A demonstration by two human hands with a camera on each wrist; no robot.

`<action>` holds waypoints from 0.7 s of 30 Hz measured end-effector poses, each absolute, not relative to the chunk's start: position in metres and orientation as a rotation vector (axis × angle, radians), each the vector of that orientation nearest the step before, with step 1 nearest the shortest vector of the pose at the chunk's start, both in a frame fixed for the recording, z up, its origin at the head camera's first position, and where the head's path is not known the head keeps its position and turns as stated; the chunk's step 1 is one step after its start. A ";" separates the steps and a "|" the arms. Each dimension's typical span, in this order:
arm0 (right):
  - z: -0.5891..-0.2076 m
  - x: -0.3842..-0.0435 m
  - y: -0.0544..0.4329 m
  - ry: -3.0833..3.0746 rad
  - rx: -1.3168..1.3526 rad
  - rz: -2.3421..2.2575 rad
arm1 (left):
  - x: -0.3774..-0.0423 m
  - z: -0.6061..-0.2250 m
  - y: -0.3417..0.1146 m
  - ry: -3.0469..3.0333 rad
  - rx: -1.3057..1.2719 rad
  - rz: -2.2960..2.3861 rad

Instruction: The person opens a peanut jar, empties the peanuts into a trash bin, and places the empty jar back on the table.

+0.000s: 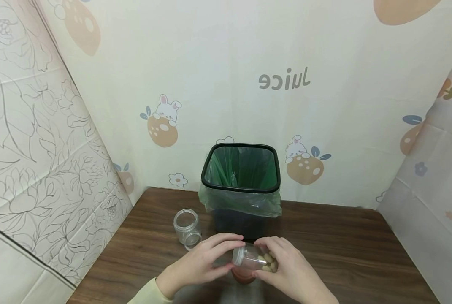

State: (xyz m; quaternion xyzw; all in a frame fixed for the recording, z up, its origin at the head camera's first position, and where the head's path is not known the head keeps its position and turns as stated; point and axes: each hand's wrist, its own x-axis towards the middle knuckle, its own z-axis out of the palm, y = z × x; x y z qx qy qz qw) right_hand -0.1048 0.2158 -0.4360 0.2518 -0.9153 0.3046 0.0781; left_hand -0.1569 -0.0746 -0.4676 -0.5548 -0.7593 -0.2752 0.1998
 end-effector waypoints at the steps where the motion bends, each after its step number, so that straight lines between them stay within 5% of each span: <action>1: -0.436 -0.105 0.216 -2.740 0.754 0.911 | -0.157 -0.467 -0.074 -2.122 -1.554 -0.776; 21: -0.436 -0.103 0.214 -2.709 0.778 0.898 | -0.154 -0.470 -0.072 -2.149 -1.431 -0.910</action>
